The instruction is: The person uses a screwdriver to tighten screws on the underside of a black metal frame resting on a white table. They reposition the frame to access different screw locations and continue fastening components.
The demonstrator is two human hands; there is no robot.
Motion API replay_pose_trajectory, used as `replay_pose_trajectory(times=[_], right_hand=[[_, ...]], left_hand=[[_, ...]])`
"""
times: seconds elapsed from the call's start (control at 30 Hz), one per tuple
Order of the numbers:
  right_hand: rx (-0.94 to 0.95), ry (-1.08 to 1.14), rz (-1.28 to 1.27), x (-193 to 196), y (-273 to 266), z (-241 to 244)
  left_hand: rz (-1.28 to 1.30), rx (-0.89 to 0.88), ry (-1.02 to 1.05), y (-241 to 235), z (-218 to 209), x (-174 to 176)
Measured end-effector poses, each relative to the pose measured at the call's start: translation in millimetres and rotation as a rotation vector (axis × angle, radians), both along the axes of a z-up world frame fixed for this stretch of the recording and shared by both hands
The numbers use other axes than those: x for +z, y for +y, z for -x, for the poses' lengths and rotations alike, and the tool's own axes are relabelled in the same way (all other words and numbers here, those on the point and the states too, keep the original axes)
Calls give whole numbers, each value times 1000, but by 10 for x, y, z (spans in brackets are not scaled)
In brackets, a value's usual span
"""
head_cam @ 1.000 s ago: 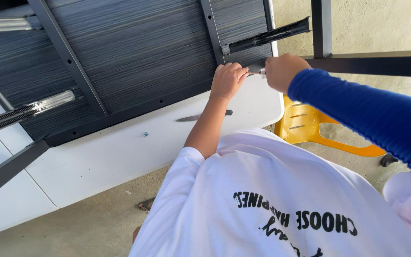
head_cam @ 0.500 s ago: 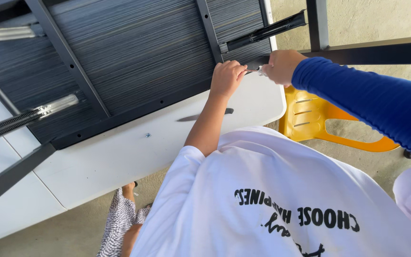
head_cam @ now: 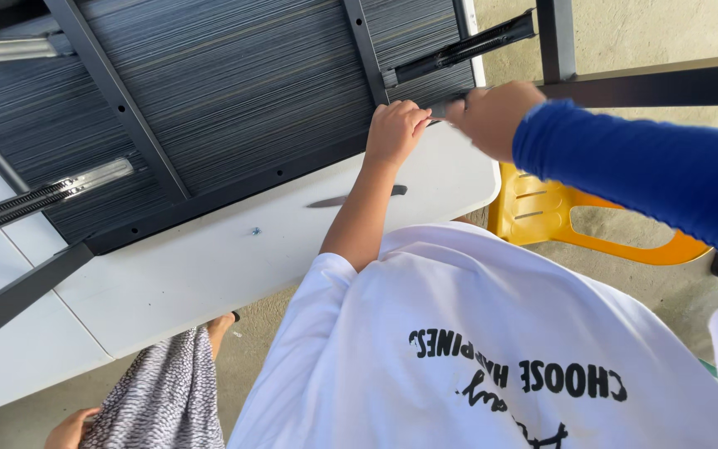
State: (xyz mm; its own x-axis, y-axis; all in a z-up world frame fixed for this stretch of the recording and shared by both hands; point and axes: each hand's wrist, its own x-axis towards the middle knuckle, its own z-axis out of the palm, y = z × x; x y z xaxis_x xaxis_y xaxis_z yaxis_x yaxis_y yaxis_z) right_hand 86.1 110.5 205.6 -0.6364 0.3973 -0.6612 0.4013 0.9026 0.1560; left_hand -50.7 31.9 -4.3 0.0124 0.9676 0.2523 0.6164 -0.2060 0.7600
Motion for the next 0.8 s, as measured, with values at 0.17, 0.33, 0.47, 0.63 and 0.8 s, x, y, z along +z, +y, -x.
replay_pose_trajectory(times=[0.17, 0.33, 0.47, 0.63, 0.8], right_hand=[[-321, -146, 220, -139, 104, 80], [-608, -6, 137, -32, 88, 78], [235, 35, -80, 113, -141, 68], [-843, -83, 229, 128, 71, 316], [146, 50, -154, 226, -57, 187]], left_hand=[[7, -3, 18, 18, 15, -23], [16, -17, 6, 32, -7, 7], [14, 8, 2, -3, -4, -10], [11, -11, 19, 2, 2, -2], [17, 1, 9, -10, -11, 26]])
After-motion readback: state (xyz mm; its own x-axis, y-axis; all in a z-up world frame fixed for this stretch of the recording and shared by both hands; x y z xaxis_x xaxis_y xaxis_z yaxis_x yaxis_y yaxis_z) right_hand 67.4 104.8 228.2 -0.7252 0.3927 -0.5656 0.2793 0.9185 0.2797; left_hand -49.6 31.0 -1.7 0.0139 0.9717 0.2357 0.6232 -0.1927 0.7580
